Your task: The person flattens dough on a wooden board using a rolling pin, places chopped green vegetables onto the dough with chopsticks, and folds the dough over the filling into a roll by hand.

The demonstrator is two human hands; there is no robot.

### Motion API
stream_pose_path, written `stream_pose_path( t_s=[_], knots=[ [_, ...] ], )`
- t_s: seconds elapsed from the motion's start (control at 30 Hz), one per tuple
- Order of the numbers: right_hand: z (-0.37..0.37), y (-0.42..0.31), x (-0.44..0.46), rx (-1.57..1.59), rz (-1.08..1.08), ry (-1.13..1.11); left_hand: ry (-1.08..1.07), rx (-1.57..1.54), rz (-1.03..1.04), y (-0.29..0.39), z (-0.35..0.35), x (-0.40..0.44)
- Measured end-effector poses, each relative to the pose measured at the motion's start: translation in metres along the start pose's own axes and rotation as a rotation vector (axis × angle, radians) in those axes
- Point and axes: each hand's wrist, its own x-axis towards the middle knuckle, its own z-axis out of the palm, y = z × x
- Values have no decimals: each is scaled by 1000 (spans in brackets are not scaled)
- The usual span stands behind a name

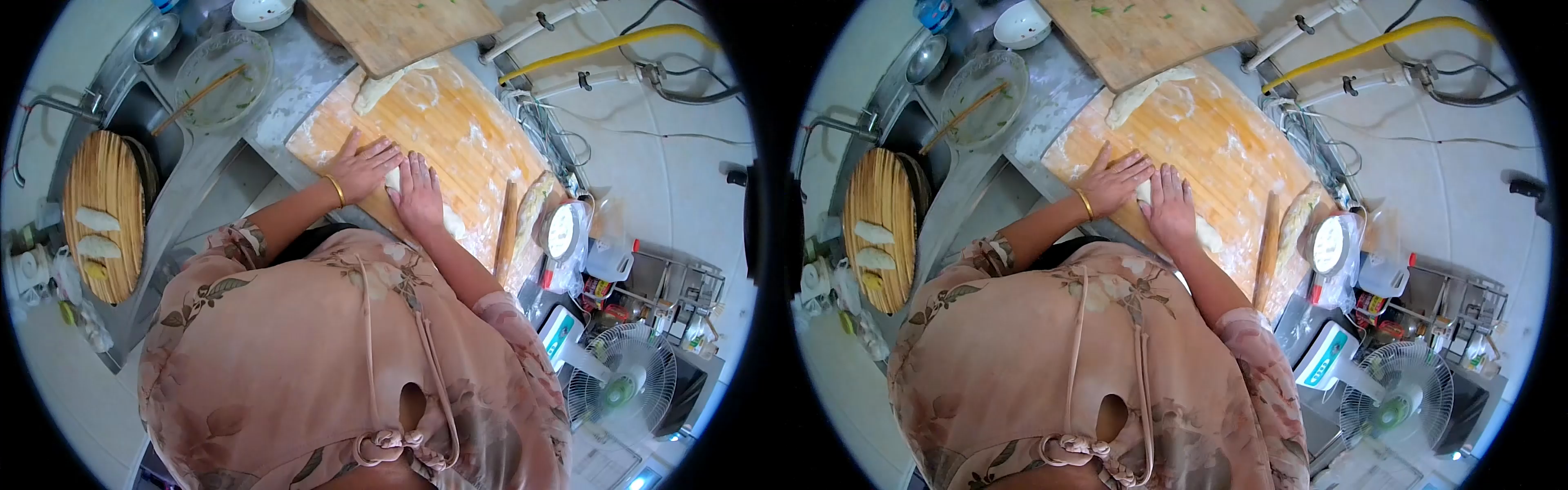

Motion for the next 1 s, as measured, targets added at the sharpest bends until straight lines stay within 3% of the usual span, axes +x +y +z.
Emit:
stream_pose_path(
  t_s=[0.1, 0.2, 0.4, 0.6, 0.7, 0.8, 1.0],
  knots=[
    [-10, 2, -1, 85, 24, 19, -144, -43, -18, 3, -23, 6],
    [-24, 3, -10, 103, 95, 48, 88, -198, 12, 2, -11, 5],
    [-9, 26, -37, 6, 108, 53, -110, -91, 113, 8, 6, 11],
    [-10, 28, -39, 78, 115, 86, -12, -100, 118, 11, -9, 13],
    [-22, 26, -50, 87, 148, 108, -68, -115, 206, 22, -27, 18],
    [-17, 38, -61, 13, 140, 46, -33, -105, 367, 31, -2, 29],
    [-21, 41, -65, 157, 160, 95, -50, -59, 328, 36, -2, 34]
  ],
)
